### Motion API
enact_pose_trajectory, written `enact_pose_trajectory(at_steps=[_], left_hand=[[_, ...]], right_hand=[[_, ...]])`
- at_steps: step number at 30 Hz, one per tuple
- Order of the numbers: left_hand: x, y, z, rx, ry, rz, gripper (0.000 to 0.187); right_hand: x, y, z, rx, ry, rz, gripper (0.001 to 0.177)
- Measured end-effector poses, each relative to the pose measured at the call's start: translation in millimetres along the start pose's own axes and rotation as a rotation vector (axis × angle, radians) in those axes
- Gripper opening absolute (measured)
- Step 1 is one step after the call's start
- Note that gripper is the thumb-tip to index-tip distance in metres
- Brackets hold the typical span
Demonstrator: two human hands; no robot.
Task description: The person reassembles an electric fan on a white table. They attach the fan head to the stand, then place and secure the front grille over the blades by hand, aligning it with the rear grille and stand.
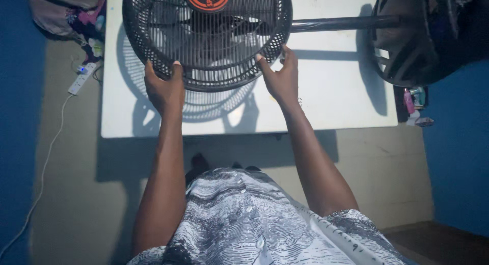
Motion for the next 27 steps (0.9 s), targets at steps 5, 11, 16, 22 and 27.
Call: enact_pose_trajectory(at_steps=[5,11,16,22,27], left_hand=[[-7.2,-21.4,6.5,0.021,-0.088,0.033,0.069],[-7.0,-37.7,9.8,0.019,-0.179,0.022,0.069],[-0.1,-32.5,11.4,0.076,-0.163,0.048,0.067],[7.2,-10.3,-0.4,-0.048,-0.167,-0.024,0.063],[8.6,8.8,-1.5,-0.083,-0.121,-0.019,0.062]], right_hand=[[4.8,-10.0,-19.4,-0.05,0.024,0.067,0.073],[12.4,-18.3,-26.9,-0.056,-0.007,0.086,0.073],[22.9,-10.4,-20.4,-0.048,0.017,0.047,0.068],[24.9,-1.3,-3.6,-0.037,0.069,-0.003,0.062],[15.8,2.3,10.4,-0.017,0.077,-0.019,0.059]])
Point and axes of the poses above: each hand's wrist, its own y-axis towards the middle knuckle, its own x-axis out of the back of the hand, z = x × y, the point moved 9 cm from there along y, towards the middle knuckle, and after that the axes turned 1 degree about -y, right-handed, at the moved point
